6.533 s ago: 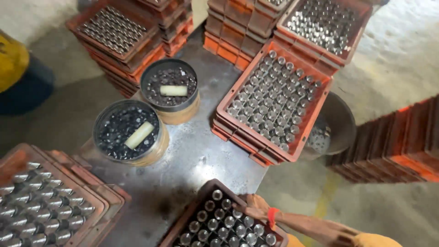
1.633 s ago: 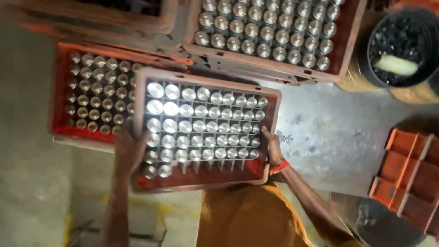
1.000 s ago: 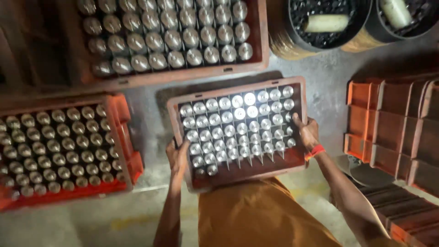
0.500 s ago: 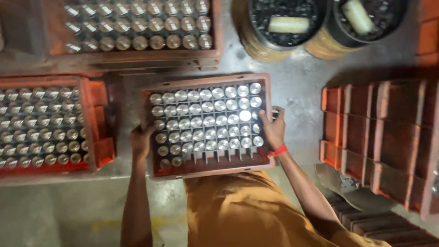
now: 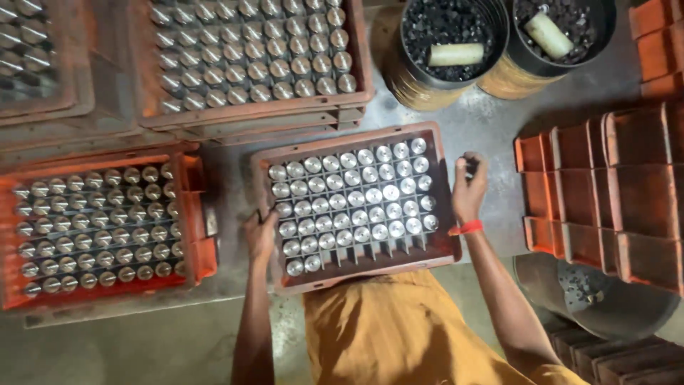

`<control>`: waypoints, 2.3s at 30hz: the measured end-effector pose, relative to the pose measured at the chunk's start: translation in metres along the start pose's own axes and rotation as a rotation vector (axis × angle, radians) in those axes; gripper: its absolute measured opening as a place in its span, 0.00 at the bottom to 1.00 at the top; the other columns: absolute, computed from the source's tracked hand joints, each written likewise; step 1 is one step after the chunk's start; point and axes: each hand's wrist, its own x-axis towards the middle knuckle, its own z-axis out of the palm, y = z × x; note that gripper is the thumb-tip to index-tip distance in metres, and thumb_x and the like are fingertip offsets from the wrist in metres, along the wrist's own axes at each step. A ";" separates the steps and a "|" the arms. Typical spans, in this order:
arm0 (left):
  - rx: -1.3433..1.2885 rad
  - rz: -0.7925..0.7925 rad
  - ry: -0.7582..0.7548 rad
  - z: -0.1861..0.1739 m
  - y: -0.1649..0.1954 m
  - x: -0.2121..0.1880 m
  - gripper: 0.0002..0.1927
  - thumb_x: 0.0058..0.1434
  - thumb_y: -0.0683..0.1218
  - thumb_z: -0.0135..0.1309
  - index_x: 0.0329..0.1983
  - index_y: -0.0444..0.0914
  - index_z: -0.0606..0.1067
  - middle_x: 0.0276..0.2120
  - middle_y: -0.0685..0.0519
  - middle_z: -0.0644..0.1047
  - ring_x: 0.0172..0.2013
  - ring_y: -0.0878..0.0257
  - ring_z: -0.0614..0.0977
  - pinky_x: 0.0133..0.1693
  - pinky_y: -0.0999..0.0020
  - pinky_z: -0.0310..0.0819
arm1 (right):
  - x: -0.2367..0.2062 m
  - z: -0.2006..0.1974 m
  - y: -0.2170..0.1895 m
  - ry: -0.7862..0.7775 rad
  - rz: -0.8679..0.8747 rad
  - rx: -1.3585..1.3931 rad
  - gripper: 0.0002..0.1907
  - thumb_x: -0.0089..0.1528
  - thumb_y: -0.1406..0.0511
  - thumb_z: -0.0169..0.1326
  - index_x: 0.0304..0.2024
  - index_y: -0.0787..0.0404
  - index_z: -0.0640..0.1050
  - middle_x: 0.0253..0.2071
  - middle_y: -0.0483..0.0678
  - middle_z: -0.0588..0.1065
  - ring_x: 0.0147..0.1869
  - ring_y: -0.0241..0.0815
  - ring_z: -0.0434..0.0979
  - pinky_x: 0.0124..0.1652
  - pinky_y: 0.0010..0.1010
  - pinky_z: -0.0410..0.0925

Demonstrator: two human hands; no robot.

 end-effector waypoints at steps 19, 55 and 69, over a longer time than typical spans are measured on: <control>-0.011 0.062 0.613 -0.024 -0.025 -0.076 0.12 0.67 0.43 0.60 0.51 0.36 0.74 0.37 0.51 0.76 0.36 0.63 0.77 0.38 0.67 0.72 | 0.211 0.083 -0.075 -0.374 -0.143 -0.690 0.24 0.70 0.47 0.50 0.44 0.58 0.84 0.38 0.66 0.79 0.43 0.70 0.79 0.45 0.54 0.71; -0.500 -0.171 0.400 0.003 0.003 -0.125 0.08 0.69 0.40 0.52 0.49 0.35 0.73 0.39 0.52 0.78 0.34 0.65 0.79 0.32 0.73 0.71 | 0.235 0.077 -0.091 -0.413 -0.436 -0.502 0.12 0.70 0.61 0.53 0.50 0.58 0.81 0.45 0.62 0.79 0.47 0.66 0.78 0.45 0.53 0.69; 0.712 0.094 0.404 0.001 0.019 -0.106 0.29 0.64 0.55 0.57 0.59 0.30 0.69 0.50 0.35 0.75 0.51 0.37 0.76 0.50 0.43 0.72 | 0.238 0.075 -0.087 -0.288 0.438 0.511 0.09 0.67 0.57 0.55 0.42 0.52 0.82 0.25 0.36 0.70 0.23 0.28 0.65 0.20 0.21 0.58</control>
